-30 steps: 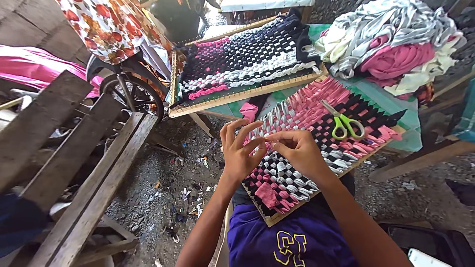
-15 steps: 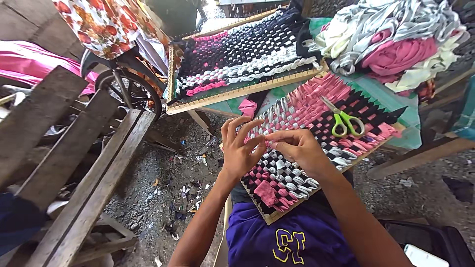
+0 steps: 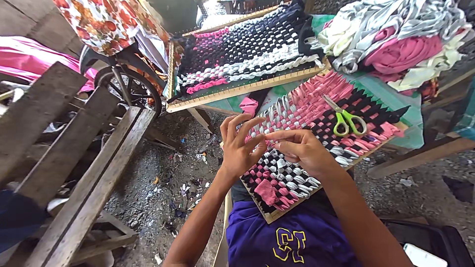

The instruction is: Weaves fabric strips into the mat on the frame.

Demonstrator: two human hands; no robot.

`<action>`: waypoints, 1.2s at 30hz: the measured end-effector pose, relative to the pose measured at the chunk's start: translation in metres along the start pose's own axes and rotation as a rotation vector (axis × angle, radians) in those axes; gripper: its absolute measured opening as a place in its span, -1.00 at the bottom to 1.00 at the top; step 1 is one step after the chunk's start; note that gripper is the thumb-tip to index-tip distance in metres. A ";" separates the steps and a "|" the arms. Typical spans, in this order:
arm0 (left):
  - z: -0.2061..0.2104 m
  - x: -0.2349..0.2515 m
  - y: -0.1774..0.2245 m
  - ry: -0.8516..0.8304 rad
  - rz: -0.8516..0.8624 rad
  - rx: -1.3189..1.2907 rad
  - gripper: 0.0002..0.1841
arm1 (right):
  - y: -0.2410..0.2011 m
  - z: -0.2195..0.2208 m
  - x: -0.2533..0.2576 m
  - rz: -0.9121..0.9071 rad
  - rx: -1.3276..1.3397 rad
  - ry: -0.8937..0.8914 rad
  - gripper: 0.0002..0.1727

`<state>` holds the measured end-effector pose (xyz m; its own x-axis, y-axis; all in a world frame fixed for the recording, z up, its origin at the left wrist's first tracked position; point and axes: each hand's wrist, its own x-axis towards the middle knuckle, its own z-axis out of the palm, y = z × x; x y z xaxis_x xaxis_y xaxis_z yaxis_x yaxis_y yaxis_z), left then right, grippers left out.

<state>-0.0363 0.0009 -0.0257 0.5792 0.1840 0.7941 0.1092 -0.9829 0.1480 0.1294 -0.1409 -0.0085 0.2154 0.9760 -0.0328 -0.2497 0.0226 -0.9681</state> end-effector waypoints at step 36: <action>-0.030 -0.045 -0.063 -0.377 -0.260 0.135 -0.81 | 0.032 -0.069 -0.008 -0.259 -1.196 -0.025 -0.69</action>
<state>-0.0936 0.0544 -0.0532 0.7685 0.4363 0.4680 0.3794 -0.8997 0.2158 0.1851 -0.1627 -0.0567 0.1083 0.9764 0.1867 0.8258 0.0162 -0.5637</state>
